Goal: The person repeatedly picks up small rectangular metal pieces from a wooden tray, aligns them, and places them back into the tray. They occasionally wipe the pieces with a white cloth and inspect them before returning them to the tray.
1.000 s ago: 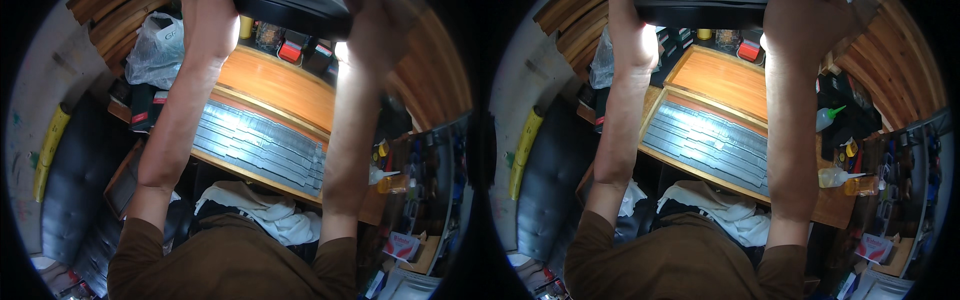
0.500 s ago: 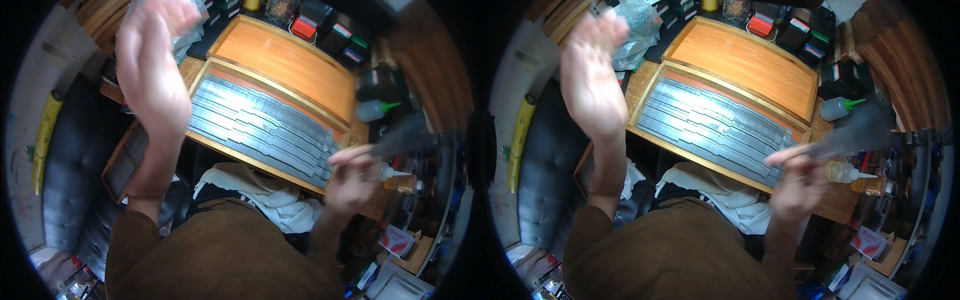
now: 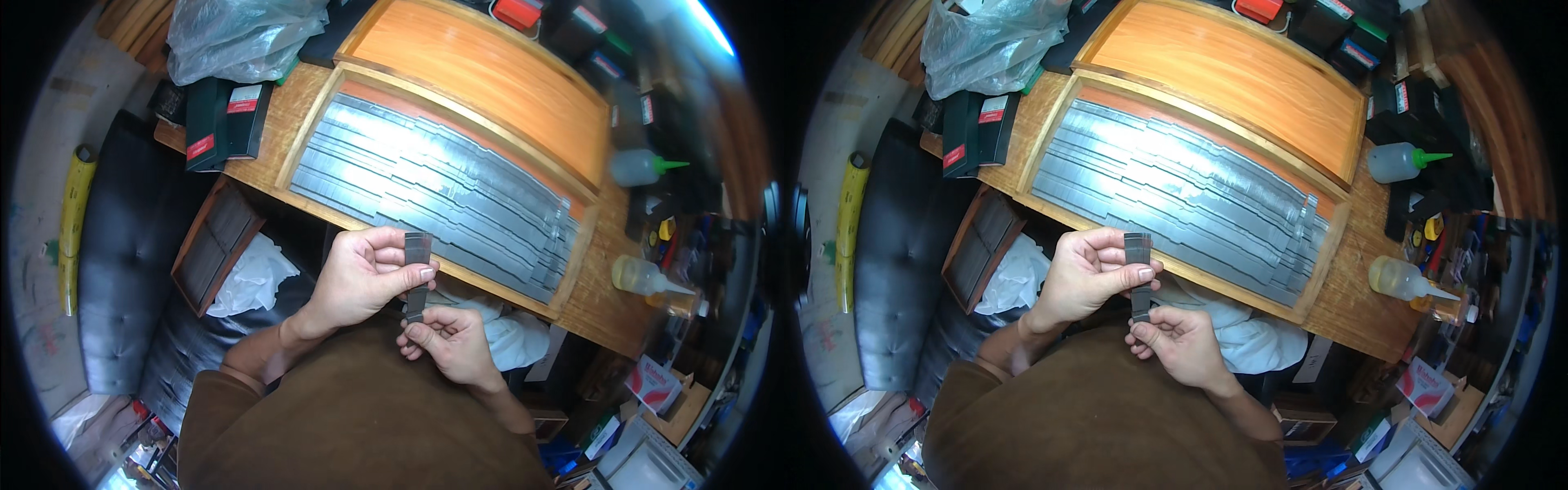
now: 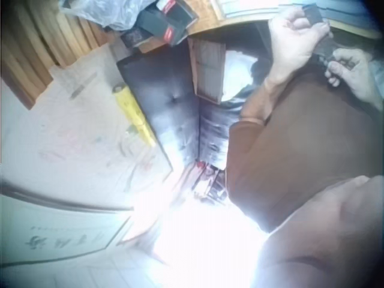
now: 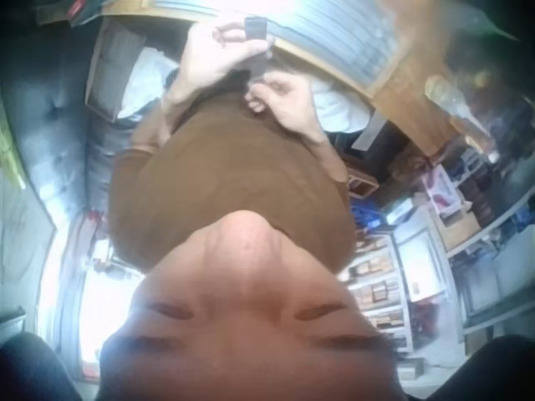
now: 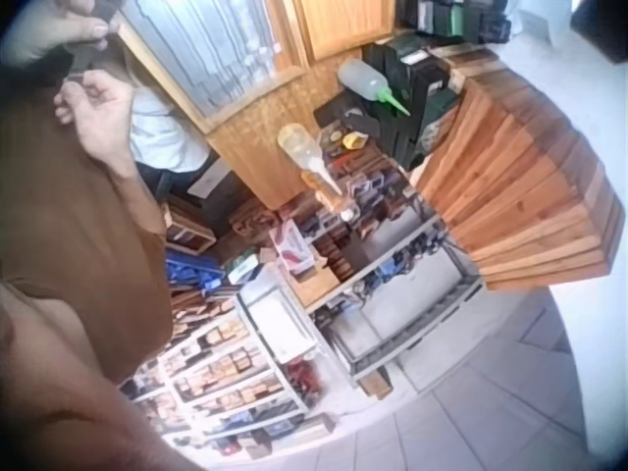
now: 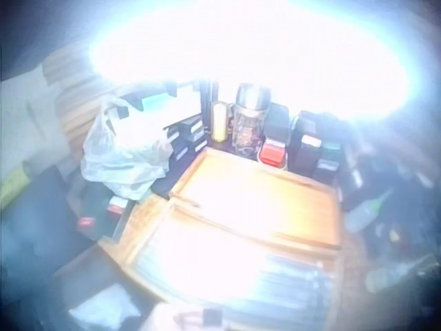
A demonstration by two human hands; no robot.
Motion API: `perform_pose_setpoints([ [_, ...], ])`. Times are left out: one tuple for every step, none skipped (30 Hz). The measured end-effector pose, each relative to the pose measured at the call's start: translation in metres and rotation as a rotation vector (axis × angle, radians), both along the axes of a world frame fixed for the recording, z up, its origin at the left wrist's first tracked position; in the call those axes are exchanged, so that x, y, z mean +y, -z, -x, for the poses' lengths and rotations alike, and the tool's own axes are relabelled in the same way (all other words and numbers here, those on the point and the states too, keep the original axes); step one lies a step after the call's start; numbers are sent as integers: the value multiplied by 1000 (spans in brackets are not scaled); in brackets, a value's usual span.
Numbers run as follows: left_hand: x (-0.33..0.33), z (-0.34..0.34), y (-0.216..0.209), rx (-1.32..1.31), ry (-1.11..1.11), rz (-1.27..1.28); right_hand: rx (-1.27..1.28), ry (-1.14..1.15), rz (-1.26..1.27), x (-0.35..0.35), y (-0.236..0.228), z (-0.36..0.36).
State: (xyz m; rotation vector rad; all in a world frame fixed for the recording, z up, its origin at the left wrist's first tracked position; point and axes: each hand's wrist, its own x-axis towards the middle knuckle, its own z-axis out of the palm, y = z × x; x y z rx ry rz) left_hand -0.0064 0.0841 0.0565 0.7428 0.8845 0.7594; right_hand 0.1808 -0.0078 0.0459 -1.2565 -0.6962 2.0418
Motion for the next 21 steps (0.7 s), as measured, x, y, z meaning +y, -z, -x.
perform_pose_setpoints([
  [-1, 1, 0, 12, -5, 23, 26, -19, 21, 1, 1, -1],
  [-1, 1, -1, 24, -9, 44, 51, -37, 41, 1, 2, -2],
  [-2, 1, -1, 35, -12, 65, 73, -47, 51, 2, 3, -3],
  [-2, 1, 0, 36, -24, 69, 94, -58, 61, 3, 3, -3],
  [-5, 1, 2, 37, -36, 78, 115, -67, 76, 1, 2, -4],
  [-8, 1, 4, 38, -47, 87, 145, -67, 89, 1, 4, -5],
  [-9, 2, 4, 34, -53, 97, 174, -67, 101, 2, 7, -6],
  [-8, 3, 4, 27, -56, 102, 201, -64, 110, 2, 10, -7],
  [-8, 3, 5, 20, -60, 108, 211, -65, 117, 1, 11, -7],
  [-10, 3, 4, 4, -67, 123, 221, -66, 124, 0, 11, -7],
  [-11, 3, 3, -9, -64, 131, 232, -68, 129, 0, 12, -8],
  [-11, 3, 2, -21, -61, 139, 252, -66, 141, -2, 13, -9],
  [-13, 3, 1, -32, -59, 146, 272, -65, 152, -5, 13, -10],
  [-13, 3, 1, -38, -54, 143, 293, -64, 157, -7, 14, -11],
  [-16, 2, 1, -43, -50, 140, 322, -59, 165, -9, 16, -12],
  [-17, 1, 1, -48, -45, 136, 351, -53, 173, -11, 17, -13],
  [-19, 1, 2, -53, -47, 129, 381, -47, 185, -14, 19, -13],
  [-20, 1, 3, -57, -50, 123, 418, -39, 204, -16, 19, -14],
  [-21, 1, 3, -62, -52, 116, 455, -30, 223, -17, 20, -15],
  [-22, 1, 3, -61, -47, 118, 493, -20, 243, -20, 20, -15],
  [-23, 1, 2, -61, -41, 120, 530, -8, 265, -21, 20, -15],
])
